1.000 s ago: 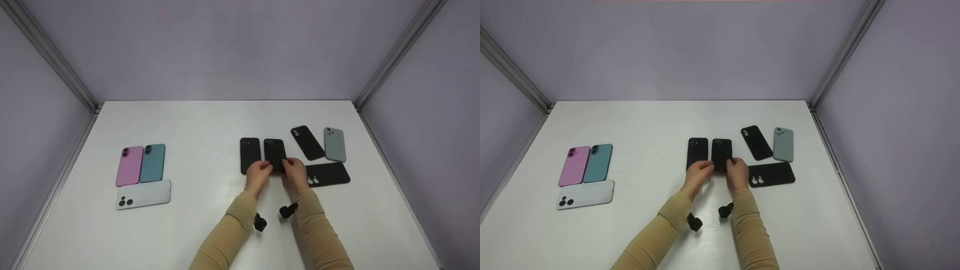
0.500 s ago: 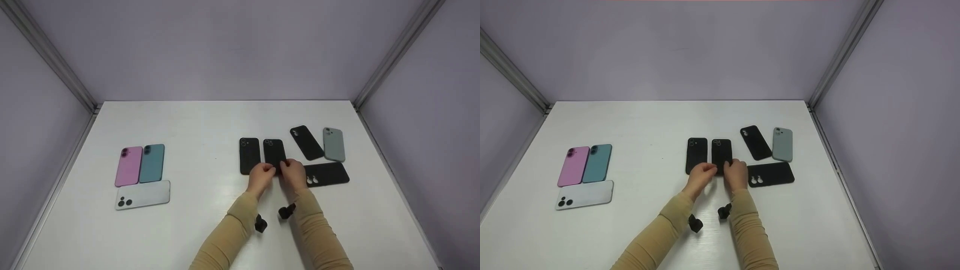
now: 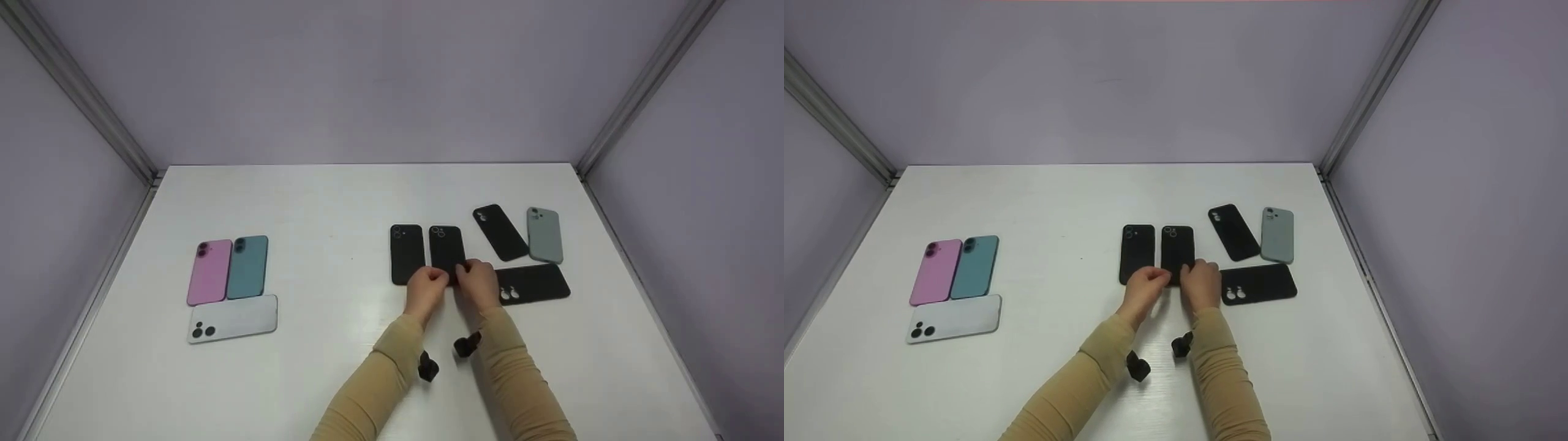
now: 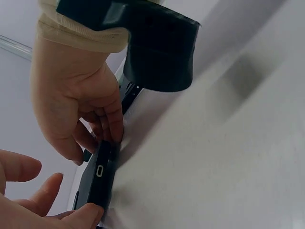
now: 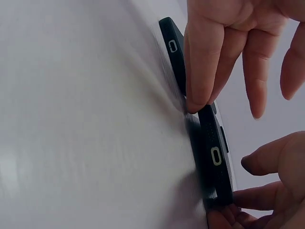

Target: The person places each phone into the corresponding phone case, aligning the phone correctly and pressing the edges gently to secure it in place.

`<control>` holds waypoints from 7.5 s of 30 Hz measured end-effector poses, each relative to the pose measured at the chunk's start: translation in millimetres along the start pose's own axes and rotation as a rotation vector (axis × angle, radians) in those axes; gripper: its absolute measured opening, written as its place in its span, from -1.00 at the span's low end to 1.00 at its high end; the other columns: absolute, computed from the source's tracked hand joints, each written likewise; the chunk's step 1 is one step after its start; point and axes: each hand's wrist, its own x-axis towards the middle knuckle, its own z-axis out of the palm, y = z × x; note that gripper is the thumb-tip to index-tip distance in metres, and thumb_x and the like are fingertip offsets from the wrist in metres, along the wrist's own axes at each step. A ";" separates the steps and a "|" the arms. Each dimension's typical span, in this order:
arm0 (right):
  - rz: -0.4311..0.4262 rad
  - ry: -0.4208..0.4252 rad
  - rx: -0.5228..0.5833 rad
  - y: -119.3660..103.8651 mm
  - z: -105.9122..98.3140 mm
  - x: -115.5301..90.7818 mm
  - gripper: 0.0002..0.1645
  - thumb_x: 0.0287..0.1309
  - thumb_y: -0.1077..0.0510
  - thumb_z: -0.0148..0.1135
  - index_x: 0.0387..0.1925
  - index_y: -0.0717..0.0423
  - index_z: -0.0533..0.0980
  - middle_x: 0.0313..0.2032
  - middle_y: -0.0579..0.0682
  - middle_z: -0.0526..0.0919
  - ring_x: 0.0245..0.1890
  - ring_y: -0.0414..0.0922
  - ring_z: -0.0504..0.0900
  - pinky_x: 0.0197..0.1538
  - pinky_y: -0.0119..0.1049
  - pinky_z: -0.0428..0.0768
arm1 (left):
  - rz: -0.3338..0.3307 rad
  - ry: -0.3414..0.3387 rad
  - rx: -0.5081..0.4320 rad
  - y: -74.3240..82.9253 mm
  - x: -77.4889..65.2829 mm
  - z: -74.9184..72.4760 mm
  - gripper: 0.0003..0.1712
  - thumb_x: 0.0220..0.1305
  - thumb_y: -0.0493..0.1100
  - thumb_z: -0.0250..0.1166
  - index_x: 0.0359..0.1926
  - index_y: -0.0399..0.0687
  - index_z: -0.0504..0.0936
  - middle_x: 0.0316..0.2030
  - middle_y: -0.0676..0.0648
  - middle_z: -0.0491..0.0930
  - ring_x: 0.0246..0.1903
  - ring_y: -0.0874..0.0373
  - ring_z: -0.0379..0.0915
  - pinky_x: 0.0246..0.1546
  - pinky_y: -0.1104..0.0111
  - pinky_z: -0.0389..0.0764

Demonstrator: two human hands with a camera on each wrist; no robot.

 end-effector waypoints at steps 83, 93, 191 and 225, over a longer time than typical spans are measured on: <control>-0.047 -0.098 0.132 2.8 -7.2 -18.9 -0.47 0.34 0.15 0.15 0.14 0.55 0.42 -0.03 0.39 0.51 0.02 0.22 0.52 0.16 0.08 0.45 | 0.096 0.044 0.112 -24.5 -8.0 -142.6 -0.52 0.42 -0.13 0.19 0.21 -0.39 0.49 0.13 -0.29 0.54 0.15 -0.14 0.46 0.16 0.13 0.48; -0.068 -0.105 0.133 5.0 -7.5 -19.8 -0.48 0.34 0.14 0.16 0.12 0.53 0.44 -0.06 0.36 0.53 0.00 0.20 0.51 0.13 0.08 0.45 | 0.031 0.096 0.118 -35.3 -13.1 -167.1 -0.53 0.41 -0.12 0.19 0.19 -0.36 0.51 0.11 -0.27 0.55 0.15 -0.13 0.45 0.16 0.11 0.47; -0.410 -0.003 0.069 -42.3 28.3 -53.8 -0.39 0.23 0.15 0.32 0.23 0.36 0.41 0.00 0.22 0.57 0.00 0.11 0.57 0.07 -0.02 0.52 | -0.422 0.365 0.679 -102.0 -44.1 -373.1 0.16 -0.27 0.49 0.50 -0.14 -0.57 0.45 -0.24 -0.42 0.40 -0.18 -0.30 0.31 -0.34 0.00 0.44; -0.522 -0.129 0.139 -79.9 63.4 -69.5 -0.43 0.27 0.13 0.29 0.20 0.38 0.44 -0.02 0.19 0.59 -0.01 0.08 0.59 0.07 -0.03 0.54 | -0.445 0.212 0.808 -88.8 -44.4 -378.0 0.21 -0.20 0.51 0.45 -0.02 -0.63 0.51 -0.25 -0.40 0.56 -0.34 -0.10 0.33 -0.35 0.13 0.46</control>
